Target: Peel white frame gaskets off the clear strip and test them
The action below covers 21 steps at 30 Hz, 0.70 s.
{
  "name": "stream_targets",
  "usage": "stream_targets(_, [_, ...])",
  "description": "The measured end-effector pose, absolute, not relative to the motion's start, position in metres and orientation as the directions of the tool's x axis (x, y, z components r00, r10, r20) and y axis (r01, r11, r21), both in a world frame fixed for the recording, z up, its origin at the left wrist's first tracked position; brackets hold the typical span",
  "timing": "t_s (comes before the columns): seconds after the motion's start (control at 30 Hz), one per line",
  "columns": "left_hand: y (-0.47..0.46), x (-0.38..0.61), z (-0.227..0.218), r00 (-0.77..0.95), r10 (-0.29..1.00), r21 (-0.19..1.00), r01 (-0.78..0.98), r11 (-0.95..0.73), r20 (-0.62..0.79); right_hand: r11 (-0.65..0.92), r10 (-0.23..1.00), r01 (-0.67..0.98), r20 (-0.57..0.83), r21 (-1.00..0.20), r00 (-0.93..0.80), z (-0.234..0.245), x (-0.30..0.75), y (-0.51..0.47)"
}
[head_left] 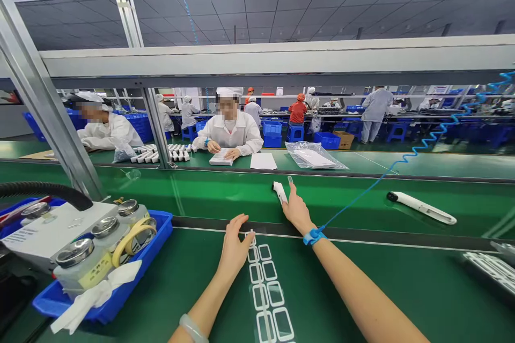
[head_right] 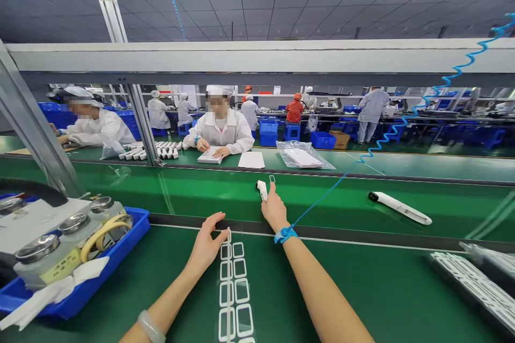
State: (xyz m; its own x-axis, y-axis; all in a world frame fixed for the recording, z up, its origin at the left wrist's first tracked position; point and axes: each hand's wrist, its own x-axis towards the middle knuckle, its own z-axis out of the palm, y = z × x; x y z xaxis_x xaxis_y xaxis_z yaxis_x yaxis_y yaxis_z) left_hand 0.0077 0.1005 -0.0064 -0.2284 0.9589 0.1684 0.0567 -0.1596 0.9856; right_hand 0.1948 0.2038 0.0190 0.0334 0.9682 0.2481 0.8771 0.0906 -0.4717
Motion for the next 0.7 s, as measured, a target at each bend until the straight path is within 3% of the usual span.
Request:
stream_targets(0.2, [0.083, 0.013, 0.008, -0.297, 0.948, 0.989, -0.047, -0.137, 0.117, 0.165, 0.964, 0.86, 0.263, -0.483, -0.037, 0.035, 0.185, 0.179])
stream_targets(0.3, [0.074, 0.017, 0.017, -0.312, 0.95, 0.976, -0.208, -0.062, -0.006, 0.358, 0.914, 0.813, 0.349, -0.46, -0.206, 0.038, 0.168, 0.131])
stream_targets(0.4, [0.056, 0.019, 0.029, -0.306, 0.947, 0.934, -0.357, -0.015, -0.102, 0.744, 0.648, 0.599, 0.539, -0.298, -0.537, 0.037, 0.146, 0.065])
stream_targets(0.47, [0.035, 0.013, 0.036, -0.313, 0.939, 0.906, -0.424, -0.003, -0.143, 0.898, 0.43, 0.384, 0.609, -0.214, -0.666, 0.035, 0.136, 0.025])
stream_targets(0.5, [0.02, 0.006, 0.038, -0.315, 0.936, 0.886, -0.464, -0.005, -0.16, 0.927, 0.371, 0.306, 0.64, -0.216, -0.673, 0.034, 0.134, 0.01])
stream_targets(0.57, [-0.018, -0.018, 0.04, -0.321, 0.931, 0.829, -0.557, -0.037, -0.174, 0.928, 0.372, 0.239, 0.711, -0.284, -0.596, 0.032, 0.134, -0.006])
stream_targets(0.7, [-0.125, -0.102, 0.025, -0.456, 0.868, 0.765, -0.625, -0.156, -0.196, 0.803, 0.595, 0.26, 0.745, -0.536, -0.303, 0.018, 0.148, 0.007])
